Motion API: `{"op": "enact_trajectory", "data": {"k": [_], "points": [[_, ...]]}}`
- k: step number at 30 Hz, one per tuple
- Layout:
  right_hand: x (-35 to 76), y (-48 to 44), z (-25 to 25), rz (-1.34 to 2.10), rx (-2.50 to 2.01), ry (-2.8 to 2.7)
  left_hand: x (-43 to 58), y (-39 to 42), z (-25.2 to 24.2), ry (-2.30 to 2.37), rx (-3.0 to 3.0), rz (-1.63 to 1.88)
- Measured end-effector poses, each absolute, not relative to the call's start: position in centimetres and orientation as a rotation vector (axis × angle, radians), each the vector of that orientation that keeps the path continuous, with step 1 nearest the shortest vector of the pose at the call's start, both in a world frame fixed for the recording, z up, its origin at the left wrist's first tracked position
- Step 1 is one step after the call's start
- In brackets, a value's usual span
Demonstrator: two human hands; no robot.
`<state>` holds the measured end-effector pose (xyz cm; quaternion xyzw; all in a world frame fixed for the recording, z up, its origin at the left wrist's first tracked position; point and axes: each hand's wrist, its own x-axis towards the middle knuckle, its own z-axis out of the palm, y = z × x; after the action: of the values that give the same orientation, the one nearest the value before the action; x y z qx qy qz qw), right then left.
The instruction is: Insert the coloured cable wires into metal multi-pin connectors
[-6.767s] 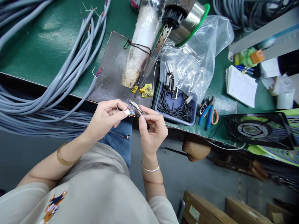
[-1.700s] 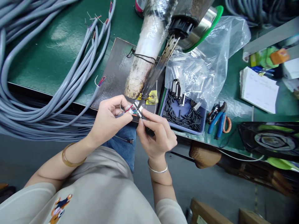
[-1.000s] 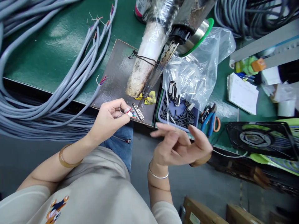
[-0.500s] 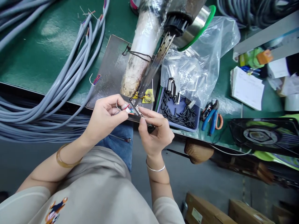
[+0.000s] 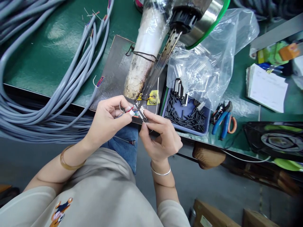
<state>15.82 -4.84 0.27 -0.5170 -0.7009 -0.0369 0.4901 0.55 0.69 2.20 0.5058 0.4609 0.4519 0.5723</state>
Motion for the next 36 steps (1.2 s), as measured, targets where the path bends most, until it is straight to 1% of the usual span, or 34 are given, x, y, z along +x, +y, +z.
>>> {"op": "enact_trajectory", "data": {"k": [5, 13, 23, 26, 29, 33, 36], "points": [[15.8, -4.8, 0.0, -0.098, -1.28, -1.709, 0.6, 0.8, 2.1, 1.079, 1.181, 1.017], [15.7, -4.4, 0.7, -0.105, -1.286, -1.697, 0.8, 0.6, 2.6, 1.034, 1.208, 1.059], [15.6, -5.0, 0.2, -0.267, -1.244, -1.806, 0.6, 0.7, 1.8, 1.054, 1.159, 0.98], [15.7, -5.1, 0.0, -0.266, -1.243, -1.801, 0.5, 0.7, 1.8, 1.053, 1.134, 0.984], [15.7, -5.3, 0.1, -0.172, -1.277, -1.722, 0.3, 0.5, 2.3, 1.013, 1.084, 0.951], [15.7, -5.3, 0.2, 0.131, -1.291, -1.548, -0.2, 0.2, 2.7, 0.951, 1.001, 0.841], [15.7, -5.3, 0.3, 0.314, -1.317, -1.478, -0.4, -0.1, 2.5, 0.964, 0.983, 0.849]]}}
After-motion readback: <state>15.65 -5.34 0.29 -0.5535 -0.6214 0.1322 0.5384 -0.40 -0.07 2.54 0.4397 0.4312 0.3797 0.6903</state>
